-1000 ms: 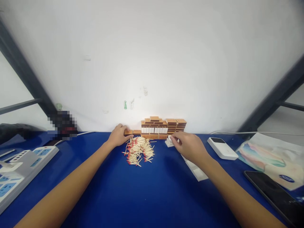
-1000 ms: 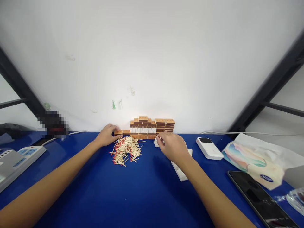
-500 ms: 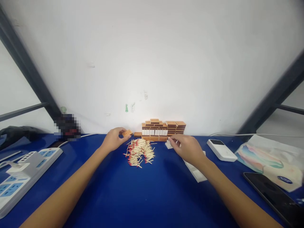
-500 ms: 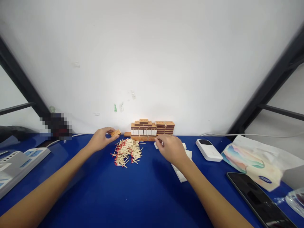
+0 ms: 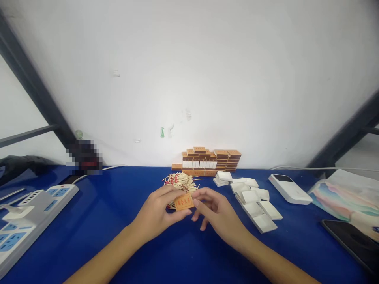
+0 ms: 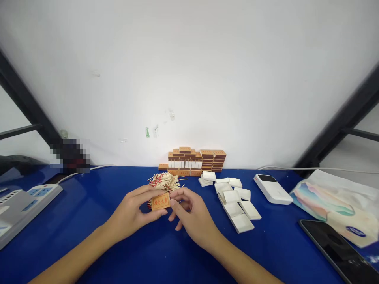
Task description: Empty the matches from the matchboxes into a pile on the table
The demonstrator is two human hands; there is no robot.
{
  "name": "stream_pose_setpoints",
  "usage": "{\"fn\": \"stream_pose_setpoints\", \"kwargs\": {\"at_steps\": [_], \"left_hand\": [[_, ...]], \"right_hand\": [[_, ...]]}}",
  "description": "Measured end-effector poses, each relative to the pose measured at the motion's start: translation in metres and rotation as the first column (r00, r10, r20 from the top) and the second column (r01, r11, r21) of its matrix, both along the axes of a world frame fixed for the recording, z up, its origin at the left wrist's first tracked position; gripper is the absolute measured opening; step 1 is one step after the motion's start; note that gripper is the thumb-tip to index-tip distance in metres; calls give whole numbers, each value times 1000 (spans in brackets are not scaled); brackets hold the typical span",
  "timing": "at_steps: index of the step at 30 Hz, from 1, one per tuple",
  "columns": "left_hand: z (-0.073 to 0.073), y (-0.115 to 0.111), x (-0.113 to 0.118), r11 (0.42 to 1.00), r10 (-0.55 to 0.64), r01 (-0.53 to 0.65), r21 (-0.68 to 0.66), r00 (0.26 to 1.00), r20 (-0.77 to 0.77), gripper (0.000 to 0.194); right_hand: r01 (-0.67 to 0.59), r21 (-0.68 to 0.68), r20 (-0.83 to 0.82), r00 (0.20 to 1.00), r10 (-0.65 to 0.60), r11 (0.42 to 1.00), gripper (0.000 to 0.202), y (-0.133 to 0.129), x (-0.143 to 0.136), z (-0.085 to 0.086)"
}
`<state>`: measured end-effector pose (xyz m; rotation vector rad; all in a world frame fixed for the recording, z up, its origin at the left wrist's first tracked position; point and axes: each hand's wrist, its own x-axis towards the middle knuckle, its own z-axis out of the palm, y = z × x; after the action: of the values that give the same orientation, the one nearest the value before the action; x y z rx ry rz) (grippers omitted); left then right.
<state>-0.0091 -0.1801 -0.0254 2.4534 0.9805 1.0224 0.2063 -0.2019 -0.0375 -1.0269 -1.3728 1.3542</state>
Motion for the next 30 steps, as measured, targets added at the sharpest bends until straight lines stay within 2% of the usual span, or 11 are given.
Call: {"fn": "stream_pose_setpoints", "kwargs": {"at_steps": [5,11,16,19,24,27,30], "left_hand": [[-7,-5,4,999,-29,29,-16,1000,8,38],[-8,-9,9,1000,-18,17,19,1000,24,34],[-17,-3,5,998,23,-23,58,1000,8,56],[-23,1,1,997,32,-31,77,999,-6,54],[-20,6,-4,976,10,7,220,997,-74,51],[-14,10,-11,959,37,-21,282,998,-52,48],[-9,15,-17,952,86,-85,294,996,9,48]], "right_hand": [[-20,-70,-30,999,17,997,42,1,3,2],[-46,-99,-40,998,42,994,43,-2,0,3],[-11,-159,-31,1000,6,987,43,1,-1,1],[-11,-193,-29,1000,6,981,43,4,2,2],[-67,-238,-26,998,63,969,42,7,7,5],[12,-249,-10,1000,-15,969,38,14,17,7],[129,-232,24,992,-127,964,33,27,40,16]]}}
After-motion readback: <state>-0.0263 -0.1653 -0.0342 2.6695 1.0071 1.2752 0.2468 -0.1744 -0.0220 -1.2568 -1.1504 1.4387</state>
